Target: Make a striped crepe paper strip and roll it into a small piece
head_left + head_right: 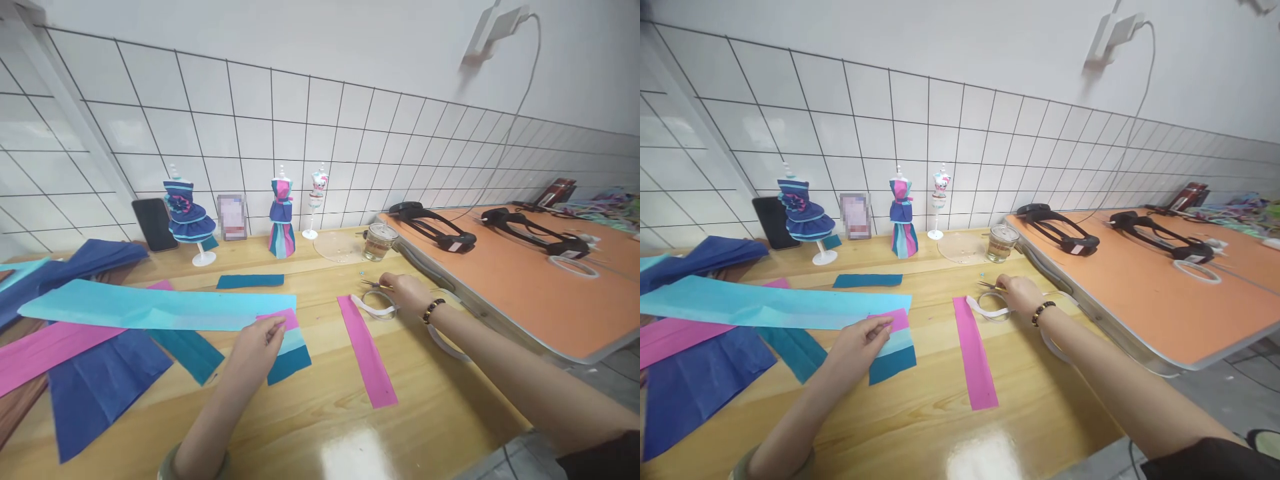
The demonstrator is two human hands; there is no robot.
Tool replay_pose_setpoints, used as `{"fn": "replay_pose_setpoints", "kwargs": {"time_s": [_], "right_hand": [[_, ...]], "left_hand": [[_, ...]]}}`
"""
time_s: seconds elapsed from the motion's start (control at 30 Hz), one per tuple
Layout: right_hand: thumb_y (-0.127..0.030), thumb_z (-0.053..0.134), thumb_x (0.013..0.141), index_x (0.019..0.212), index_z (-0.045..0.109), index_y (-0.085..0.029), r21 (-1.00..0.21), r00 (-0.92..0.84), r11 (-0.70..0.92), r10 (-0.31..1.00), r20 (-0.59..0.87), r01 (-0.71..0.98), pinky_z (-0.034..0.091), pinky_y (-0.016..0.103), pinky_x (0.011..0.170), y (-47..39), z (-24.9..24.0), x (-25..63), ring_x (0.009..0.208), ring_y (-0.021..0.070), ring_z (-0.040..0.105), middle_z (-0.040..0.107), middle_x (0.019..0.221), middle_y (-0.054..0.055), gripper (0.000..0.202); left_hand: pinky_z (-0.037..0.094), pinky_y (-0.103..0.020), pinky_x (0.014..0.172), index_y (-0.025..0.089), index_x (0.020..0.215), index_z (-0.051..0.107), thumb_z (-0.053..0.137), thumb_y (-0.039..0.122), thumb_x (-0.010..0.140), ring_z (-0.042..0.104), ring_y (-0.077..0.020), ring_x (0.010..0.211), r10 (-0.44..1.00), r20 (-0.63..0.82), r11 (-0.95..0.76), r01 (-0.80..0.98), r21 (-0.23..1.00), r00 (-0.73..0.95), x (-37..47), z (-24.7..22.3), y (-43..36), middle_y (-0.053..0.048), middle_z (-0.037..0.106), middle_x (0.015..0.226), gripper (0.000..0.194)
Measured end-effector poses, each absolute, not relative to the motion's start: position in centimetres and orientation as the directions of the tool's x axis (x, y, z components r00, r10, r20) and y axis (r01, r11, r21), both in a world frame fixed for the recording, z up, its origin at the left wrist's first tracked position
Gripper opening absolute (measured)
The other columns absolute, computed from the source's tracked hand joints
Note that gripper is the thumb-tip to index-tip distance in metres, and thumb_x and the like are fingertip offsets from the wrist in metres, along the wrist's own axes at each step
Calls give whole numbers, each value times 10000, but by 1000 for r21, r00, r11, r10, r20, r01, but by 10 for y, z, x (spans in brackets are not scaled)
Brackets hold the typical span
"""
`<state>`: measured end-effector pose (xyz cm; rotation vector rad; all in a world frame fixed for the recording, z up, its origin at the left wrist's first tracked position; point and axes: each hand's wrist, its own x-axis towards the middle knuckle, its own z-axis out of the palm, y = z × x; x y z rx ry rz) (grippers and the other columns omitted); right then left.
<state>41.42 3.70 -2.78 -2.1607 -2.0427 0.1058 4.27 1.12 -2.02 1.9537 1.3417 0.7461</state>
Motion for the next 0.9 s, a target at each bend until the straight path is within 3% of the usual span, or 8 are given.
{"fn": "replay_pose_setpoints", "kwargs": {"time_s": [0.23,0.5,0.67,0.8,0.9], "right_hand": [[-482,524,746,717,568,-176,-276,162,-121,978,133,953,391,230,519,37,-26,431,602,153,571,638,675,23,310],[-478,580,661,768,587,-172,-313,252,-194,955,155,930,374,237,471,41,-30,438,530,154,545,621,620,19,324],[-585,495,723,902,626,-179,-258,175,-136,975,134,956,401,251,503,47,-30,442,588,180,585,659,710,39,463],[-561,475,759,970,629,-164,-151,101,-78,983,152,985,434,287,633,49,-39,446,772,234,612,655,915,100,475],[-504,407,824,1019,611,-132,-69,63,-51,983,173,996,432,315,654,47,-47,446,750,238,612,629,936,140,467]], "left_hand": [[444,-291,618,180,1028,649,407,354,822,588,-200,677,951,84,-251,583,772,298,41,-20,13,-32,661,705,362],[439,-268,602,175,986,654,406,333,821,578,-174,644,969,82,-211,610,763,234,36,-16,14,-18,656,709,337],[462,-277,679,161,1037,624,402,349,819,614,-187,745,988,65,-140,617,774,142,28,-19,21,-33,674,782,362],[463,-306,721,160,1056,615,416,354,807,612,-206,802,995,51,-92,655,750,82,20,-22,26,-60,671,891,373],[440,-352,779,170,1031,632,457,343,784,584,-239,867,996,64,-89,710,699,62,18,-23,27,-76,650,937,349]]}}
